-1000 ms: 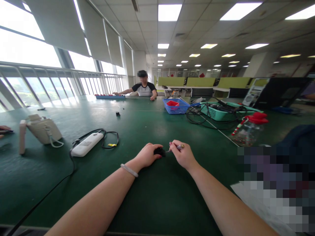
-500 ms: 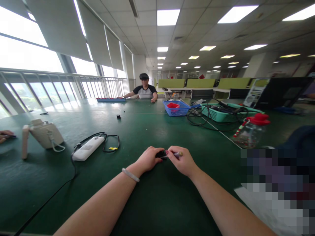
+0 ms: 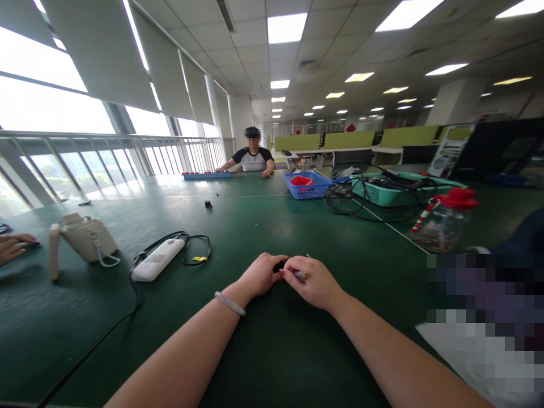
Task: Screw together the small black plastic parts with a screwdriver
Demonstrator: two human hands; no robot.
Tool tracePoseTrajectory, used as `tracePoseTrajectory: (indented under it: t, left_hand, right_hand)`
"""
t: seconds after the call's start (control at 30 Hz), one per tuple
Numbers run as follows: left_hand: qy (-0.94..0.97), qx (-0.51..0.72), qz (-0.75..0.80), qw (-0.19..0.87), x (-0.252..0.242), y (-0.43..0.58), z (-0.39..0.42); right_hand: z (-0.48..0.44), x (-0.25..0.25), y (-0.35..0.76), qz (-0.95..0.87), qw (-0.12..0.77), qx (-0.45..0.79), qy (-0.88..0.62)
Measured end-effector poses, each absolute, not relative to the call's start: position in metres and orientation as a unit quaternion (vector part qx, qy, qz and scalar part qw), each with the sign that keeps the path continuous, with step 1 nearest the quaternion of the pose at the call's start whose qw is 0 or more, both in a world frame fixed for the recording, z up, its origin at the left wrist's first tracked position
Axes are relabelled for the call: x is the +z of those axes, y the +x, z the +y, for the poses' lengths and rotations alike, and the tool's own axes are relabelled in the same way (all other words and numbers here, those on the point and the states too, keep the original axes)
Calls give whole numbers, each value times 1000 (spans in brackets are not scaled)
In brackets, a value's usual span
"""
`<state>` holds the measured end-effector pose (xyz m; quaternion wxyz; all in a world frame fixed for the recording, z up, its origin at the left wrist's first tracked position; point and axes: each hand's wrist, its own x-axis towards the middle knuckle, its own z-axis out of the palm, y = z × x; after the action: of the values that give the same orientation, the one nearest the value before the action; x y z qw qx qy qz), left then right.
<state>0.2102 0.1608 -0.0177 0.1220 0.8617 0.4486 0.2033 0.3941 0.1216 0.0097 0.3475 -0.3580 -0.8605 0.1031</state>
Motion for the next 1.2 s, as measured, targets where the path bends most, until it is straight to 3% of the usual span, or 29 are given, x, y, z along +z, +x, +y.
tracePoseTrajectory:
  t: [0.17,0.37,0.9,1.1,1.2]
  left_hand:
    - [858,201,460,105,-18,212,159]
    - [864,207,447,105,-18,211,157]
    - [872,244,418,77,-11,214,152]
    - [851,269,449,47,-9,211,152]
    - [819,264,510,20,-10,207,154]
  right_hand:
    - [123,14,401,-825,406,96,-382]
    - [132,6,399,-812,381,122,-424]
    - [141,2,405,-761,416,254,-428]
    - [139,10,414,-667,548,318,-392]
    - [139,14,422,-620,597,286,-421]
